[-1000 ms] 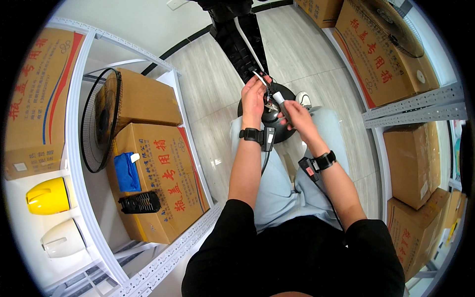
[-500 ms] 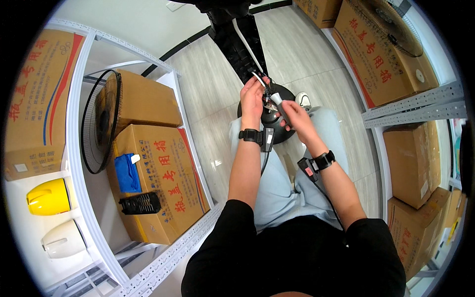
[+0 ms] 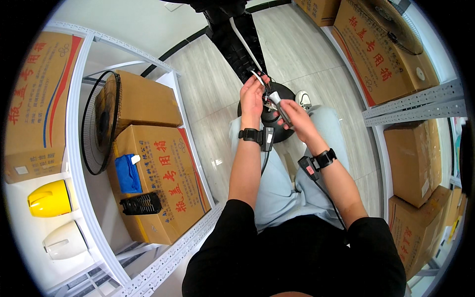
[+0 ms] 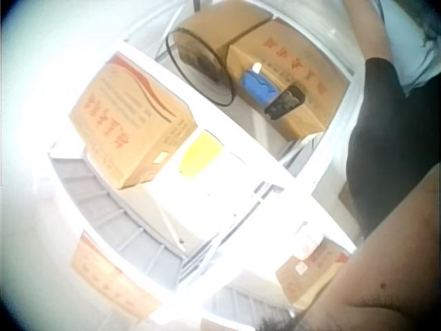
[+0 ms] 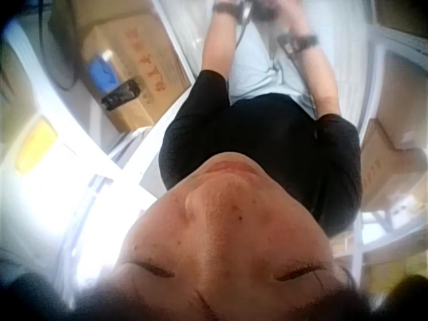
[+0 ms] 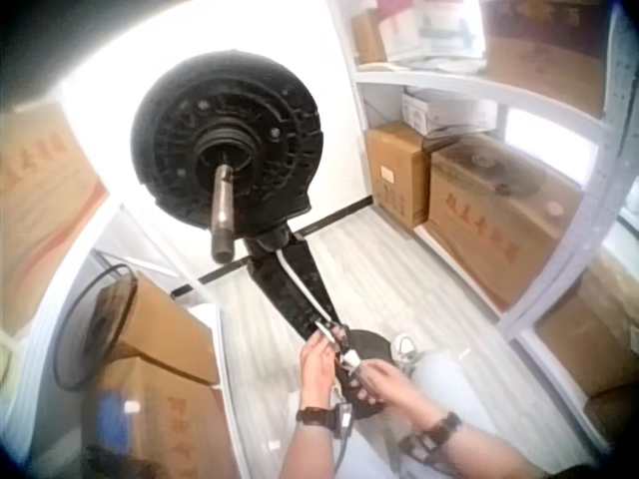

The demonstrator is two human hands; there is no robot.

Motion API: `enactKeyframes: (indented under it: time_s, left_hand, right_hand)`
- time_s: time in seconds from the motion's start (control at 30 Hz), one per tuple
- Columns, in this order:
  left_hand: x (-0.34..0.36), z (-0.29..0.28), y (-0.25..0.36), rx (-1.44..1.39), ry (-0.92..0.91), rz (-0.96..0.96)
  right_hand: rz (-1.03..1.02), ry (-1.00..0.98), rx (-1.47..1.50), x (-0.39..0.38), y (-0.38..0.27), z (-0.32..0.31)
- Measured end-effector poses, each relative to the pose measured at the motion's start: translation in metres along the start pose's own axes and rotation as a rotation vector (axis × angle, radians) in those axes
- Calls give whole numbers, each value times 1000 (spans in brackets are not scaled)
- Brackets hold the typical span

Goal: The person sits on the floor and uses a screwdriver to remove screws from a disassembled fan control box, then manipulates the internal wires and components. They continue to adjust and reposition the fan parts while working on the wiring.

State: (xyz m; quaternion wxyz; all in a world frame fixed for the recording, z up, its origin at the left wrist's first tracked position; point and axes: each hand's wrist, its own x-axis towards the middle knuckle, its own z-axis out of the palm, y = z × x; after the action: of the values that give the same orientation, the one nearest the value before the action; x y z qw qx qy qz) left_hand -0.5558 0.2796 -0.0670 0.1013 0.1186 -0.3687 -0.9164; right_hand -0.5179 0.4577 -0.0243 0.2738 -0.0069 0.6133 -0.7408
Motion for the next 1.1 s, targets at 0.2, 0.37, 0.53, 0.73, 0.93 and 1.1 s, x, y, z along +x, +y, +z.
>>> enactKeyframes:
  time_s: [0.2,0.37,0.53,0.73,0.93,1.1]
  left_hand:
    - [-2,2,1,-9,12,-1]
    - [-4,6,5,-39,23,1]
    - [-5,8,6,-37,24,-12]
    - [-6,9,9,-22,18,0]
    - [-5,5,5,-3,25,-18]
    - [-4,5,5,6,23,-16]
  right_hand:
    - [-614,368,-921,-11,3,19]
    - [204,-95,369,-4,-10,9]
    - [10,152,-316,-8,-6,15]
    - [16,76,-154,2,-6,10]
    - [20,104,-282,-5,-19,19]
    - [50,100,-178,-2,-13,19]
